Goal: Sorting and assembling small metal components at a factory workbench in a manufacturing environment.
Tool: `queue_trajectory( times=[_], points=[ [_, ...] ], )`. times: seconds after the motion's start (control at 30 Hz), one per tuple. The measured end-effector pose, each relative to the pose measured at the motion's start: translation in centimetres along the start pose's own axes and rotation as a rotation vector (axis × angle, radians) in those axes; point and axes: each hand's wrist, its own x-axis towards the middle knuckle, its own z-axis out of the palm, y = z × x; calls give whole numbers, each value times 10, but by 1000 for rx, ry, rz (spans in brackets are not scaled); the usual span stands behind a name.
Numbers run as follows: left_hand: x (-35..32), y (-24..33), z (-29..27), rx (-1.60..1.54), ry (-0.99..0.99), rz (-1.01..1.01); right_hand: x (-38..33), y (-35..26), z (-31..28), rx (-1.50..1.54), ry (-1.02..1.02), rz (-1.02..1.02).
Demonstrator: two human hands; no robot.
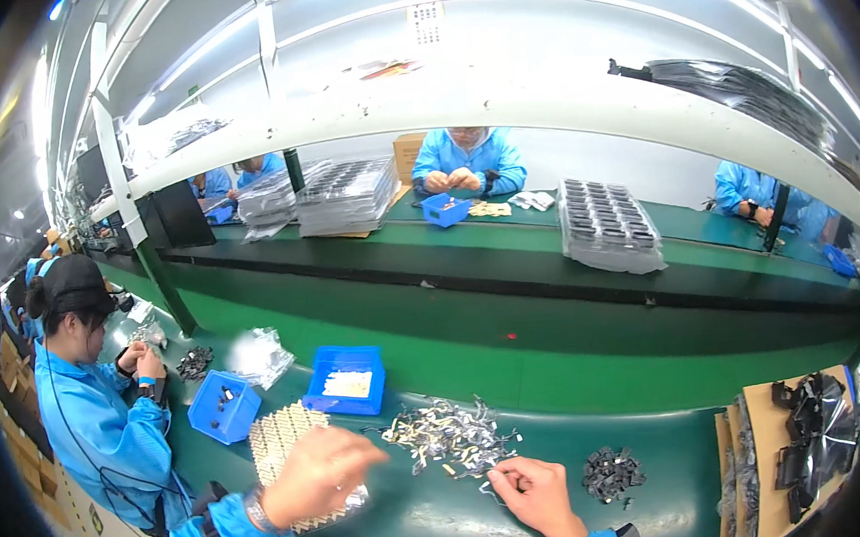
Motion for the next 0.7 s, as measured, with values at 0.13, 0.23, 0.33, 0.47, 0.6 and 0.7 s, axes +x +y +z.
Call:
queue_trajectory(
  times=[0.13,0.23,0.33,0.47,0.6,0.7],
  points=[
    [-48,-62,-29,-73,-50,-495,-4,2,0,13,17,26],
    [-86,-73,-26,-155,-202,-535,0,-1,0,-16,-6,39],
    [-98,-59,-9,-235,-199,-518,0,12,6,30,34,18],
    [-91,-47,16,-234,-116,-351,2,9,4,-12,46,47],
    [-84,-43,29,-171,-141,-284,0,14,0,-12,-3,118],
    [-85,-44,35,-127,-199,-291,0,15,0,-11,-17,135]
  ],
)
